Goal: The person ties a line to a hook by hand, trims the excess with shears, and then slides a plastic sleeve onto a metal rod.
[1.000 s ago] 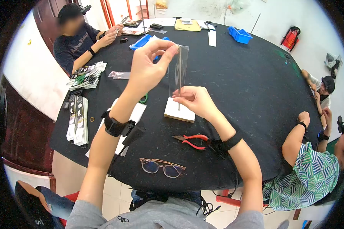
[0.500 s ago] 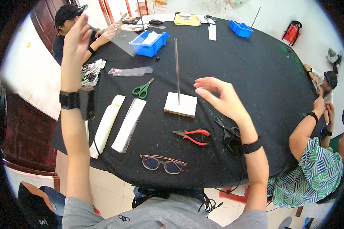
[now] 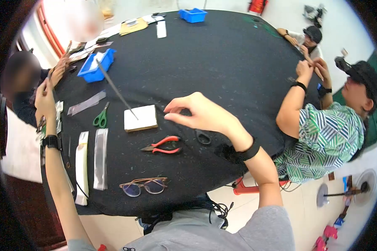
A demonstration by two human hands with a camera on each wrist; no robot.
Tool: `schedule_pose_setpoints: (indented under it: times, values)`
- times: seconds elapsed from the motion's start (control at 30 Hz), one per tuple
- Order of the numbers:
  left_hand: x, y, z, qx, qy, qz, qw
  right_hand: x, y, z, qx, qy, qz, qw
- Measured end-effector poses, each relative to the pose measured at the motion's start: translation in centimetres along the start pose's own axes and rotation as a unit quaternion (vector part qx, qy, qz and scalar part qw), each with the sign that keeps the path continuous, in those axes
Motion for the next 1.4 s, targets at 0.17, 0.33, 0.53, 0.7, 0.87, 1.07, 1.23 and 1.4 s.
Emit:
schedule_pose_setpoints:
  times: [0.17,0.33,0.53,0.7,0.87,1.07,1.23,1.4]
  values:
    - [2.0,-9.3,8.7,-0.218,-0.019,-0.038,0.975,0.9,-0.3,1.5,-0.015,0.007,0.016,1.000]
    - [0.6,-13.5,13.9,-0.340,0.084,-0.097,0.931,1.9,0.5,2.5,-0.014,0.002,0.009,1.000]
    - [0.1,-14.5,13.8,-0.412,0.179,-0.080,0.890,3.4,1.4,3.0,0.004,-0.032,0.032,0.999]
    - [8.7,-10.4,5.1,-0.336,0.167,0.125,0.919,4.9,3.5,1.7,0.062,-0.094,0.023,0.993]
    - [22.4,-1.9,1.2,-0.285,0.164,0.285,0.900,3.5,3.0,0.7,0.081,-0.099,0.011,0.992]
    - [33.8,3.9,5.4,-0.493,0.031,0.593,0.636,1.5,2.2,0.3,0.058,-0.099,0.038,0.993]
    - [33.2,7.5,5.4,-0.529,-0.042,0.621,0.577,3.5,4.8,0.4,0.107,-0.162,0.066,0.979]
    - [33.0,9.9,5.8,-0.301,0.017,0.657,0.691,11.1,10.5,0.1,0.218,-0.246,0.148,0.933]
Point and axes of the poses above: each hand's wrist, its own z-axis away from the middle knuckle, its own y-axis out of the back of the hand, x = y × z, the point moved 10 cm from there along -z, towards the middle knuckle, and after that the axes turned 13 degrees about z, right-handed, at the moved point
